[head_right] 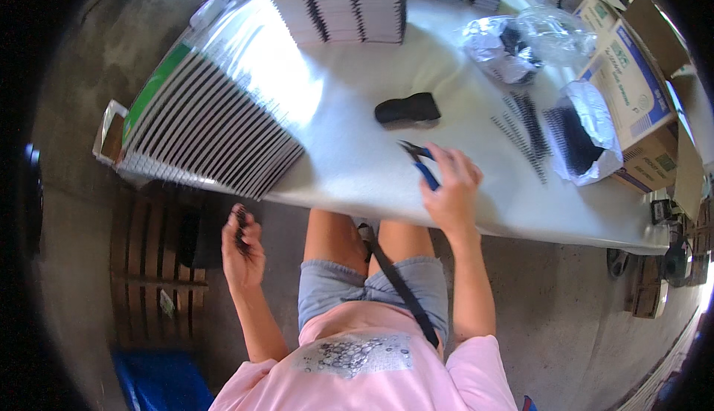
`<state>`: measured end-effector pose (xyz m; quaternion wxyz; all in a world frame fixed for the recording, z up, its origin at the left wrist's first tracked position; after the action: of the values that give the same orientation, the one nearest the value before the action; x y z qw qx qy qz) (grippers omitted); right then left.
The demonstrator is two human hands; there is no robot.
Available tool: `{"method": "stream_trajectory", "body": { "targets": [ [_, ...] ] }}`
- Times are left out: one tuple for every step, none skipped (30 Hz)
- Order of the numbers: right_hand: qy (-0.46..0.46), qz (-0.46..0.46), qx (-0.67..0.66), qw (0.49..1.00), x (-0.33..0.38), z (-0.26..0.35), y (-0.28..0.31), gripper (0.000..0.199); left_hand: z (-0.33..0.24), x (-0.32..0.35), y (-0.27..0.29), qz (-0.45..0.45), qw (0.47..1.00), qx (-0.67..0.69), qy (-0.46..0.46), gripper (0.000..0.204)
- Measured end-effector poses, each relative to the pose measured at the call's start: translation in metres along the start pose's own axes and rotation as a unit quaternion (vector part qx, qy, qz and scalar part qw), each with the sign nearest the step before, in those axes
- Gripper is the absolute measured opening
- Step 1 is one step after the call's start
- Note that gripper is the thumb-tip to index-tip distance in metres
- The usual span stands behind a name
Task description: The person trims the excess metal spiral binding from a stack of notebooks using a pair of side-cutting pliers.
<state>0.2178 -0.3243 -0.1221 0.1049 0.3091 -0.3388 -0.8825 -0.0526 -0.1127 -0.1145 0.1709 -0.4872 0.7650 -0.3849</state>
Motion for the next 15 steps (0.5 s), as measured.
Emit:
{"method": "stream_trajectory", "body": {
  "targets": [
    [-0.003,-0.009,0.005,1.0,0.002,-0.021,0.012,0.049,0.016,0.007,-0.013,-0.002,0.999,-0.002,0.048,0.026],
    [-0.036,-0.024,0.039,0.998,0.004,-0.042,0.028,0.049,0.033,0.009,-0.019,0.019,0.995,0.017,0.098,0.026],
    [-0.069,-0.043,0.071,0.994,0.005,-0.059,0.041,0.049,0.05,0.007,-0.026,0.042,0.988,0.034,0.147,0.026],
    [-0.073,-0.056,0.076,0.993,0.005,-0.073,0.053,0.049,0.065,0.005,-0.044,0.05,0.98,0.048,0.185,0.026],
    [-0.094,-0.079,0.075,0.99,0.006,-0.086,0.065,0.049,0.081,0.003,-0.063,0.057,0.971,0.06,0.223,0.026],
    [-0.114,-0.102,0.071,0.986,0.006,-0.097,0.074,0.049,0.099,-0.005,-0.078,0.066,0.966,0.057,0.242,0.025],
    [-0.117,-0.113,0.074,0.984,0.007,-0.104,0.081,0.049,0.115,-0.011,-0.106,0.068,0.967,0.026,0.244,0.024],
    [-0.131,-0.1,0.071,0.984,0.008,-0.113,0.085,0.049,0.131,-0.017,-0.135,0.09,0.962,0.013,0.256,0.024],
    [-0.143,-0.089,0.066,0.983,0.008,-0.121,0.087,0.049,0.151,-0.028,-0.164,0.117,0.948,0.039,0.294,0.023],
    [-0.14,-0.086,0.096,0.982,0.01,-0.128,0.084,0.049,0.174,-0.038,-0.196,0.13,0.927,0.082,0.341,0.023],
    [-0.135,-0.074,0.13,0.979,0.011,-0.125,0.083,0.051,0.194,-0.049,-0.224,0.139,0.914,0.097,0.368,0.022],
    [-0.124,-0.058,0.135,0.981,0.011,-0.123,0.084,0.053,0.217,-0.061,-0.255,0.155,0.904,0.1,0.385,0.02],
    [-0.112,-0.041,0.137,0.983,0.01,-0.121,0.082,0.054,0.236,-0.073,-0.285,0.18,0.914,0.084,0.353,0.018],
    [-0.116,-0.052,0.138,0.982,0.01,-0.121,0.082,0.054,0.256,-0.082,-0.316,0.206,0.921,0.068,0.322,0.016],
    [-0.124,-0.046,0.125,0.983,0.009,-0.12,0.083,0.055,0.272,-0.091,-0.345,0.219,0.925,0.076,0.3,0.014]
  ]
}}
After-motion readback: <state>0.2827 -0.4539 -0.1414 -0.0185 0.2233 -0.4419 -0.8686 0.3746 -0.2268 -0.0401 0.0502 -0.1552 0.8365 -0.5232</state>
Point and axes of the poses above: each hand's wrist, its own x-axis away from the middle knuckle, its own y-axis out of the back of the hand, z = x × y, the point moved 3 cm from there along -x, towards the middle knuckle, and after that the axes turned 11 degrees about -y, right-handed, at the moved point
